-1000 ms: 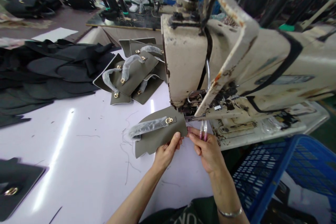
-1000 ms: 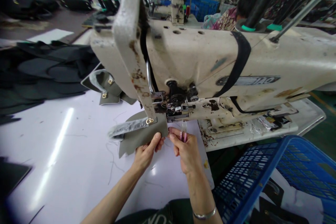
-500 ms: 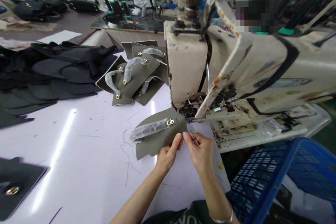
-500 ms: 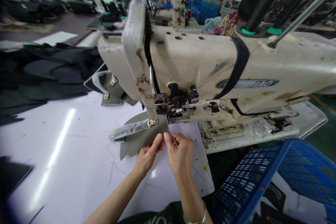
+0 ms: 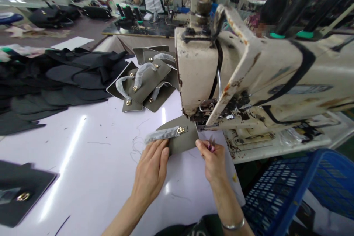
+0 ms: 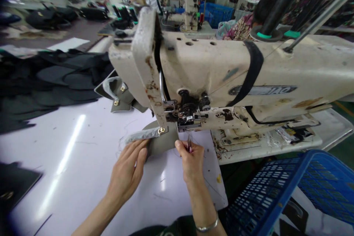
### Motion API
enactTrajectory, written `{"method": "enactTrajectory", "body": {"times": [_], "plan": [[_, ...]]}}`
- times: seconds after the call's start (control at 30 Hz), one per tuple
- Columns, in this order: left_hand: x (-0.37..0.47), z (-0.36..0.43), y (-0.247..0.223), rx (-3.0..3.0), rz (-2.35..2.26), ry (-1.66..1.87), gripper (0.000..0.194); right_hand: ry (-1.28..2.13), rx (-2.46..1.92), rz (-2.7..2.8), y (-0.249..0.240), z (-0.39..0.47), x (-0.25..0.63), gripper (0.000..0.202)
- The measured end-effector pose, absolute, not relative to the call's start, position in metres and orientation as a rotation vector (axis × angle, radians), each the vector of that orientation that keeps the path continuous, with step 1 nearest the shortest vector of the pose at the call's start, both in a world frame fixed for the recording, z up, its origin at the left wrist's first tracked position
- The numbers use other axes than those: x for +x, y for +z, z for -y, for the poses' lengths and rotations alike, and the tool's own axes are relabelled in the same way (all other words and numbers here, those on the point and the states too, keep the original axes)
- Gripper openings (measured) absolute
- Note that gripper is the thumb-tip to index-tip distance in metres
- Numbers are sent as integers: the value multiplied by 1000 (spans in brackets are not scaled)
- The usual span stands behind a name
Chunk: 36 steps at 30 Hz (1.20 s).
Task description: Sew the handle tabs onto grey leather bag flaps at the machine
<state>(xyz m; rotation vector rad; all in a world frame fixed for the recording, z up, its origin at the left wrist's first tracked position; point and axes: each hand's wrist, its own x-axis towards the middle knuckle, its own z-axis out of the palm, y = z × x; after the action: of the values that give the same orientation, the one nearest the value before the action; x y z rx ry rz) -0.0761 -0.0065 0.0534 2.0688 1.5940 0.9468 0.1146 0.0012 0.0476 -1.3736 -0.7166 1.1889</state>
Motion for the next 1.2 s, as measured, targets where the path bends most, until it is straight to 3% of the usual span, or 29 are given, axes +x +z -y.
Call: {"method": "enactTrajectory", "body": {"times": [0.13, 0.4, 0.87, 1.2], "plan": [[-70, -47, 56, 2219, -1498, 666, 57, 1268, -1310, 594, 47, -2, 112, 55], [-48, -98, 108, 2603, -1332, 473, 45, 1336, -1274, 440, 34, -4, 108, 54], [-39, -105, 103, 2569, -1411, 589, 42, 1301, -1300, 497, 36, -7, 104, 55], [-44, -120, 102, 2357, -1313, 434, 54, 1258, -1205, 501, 36, -15, 101, 58]]}}
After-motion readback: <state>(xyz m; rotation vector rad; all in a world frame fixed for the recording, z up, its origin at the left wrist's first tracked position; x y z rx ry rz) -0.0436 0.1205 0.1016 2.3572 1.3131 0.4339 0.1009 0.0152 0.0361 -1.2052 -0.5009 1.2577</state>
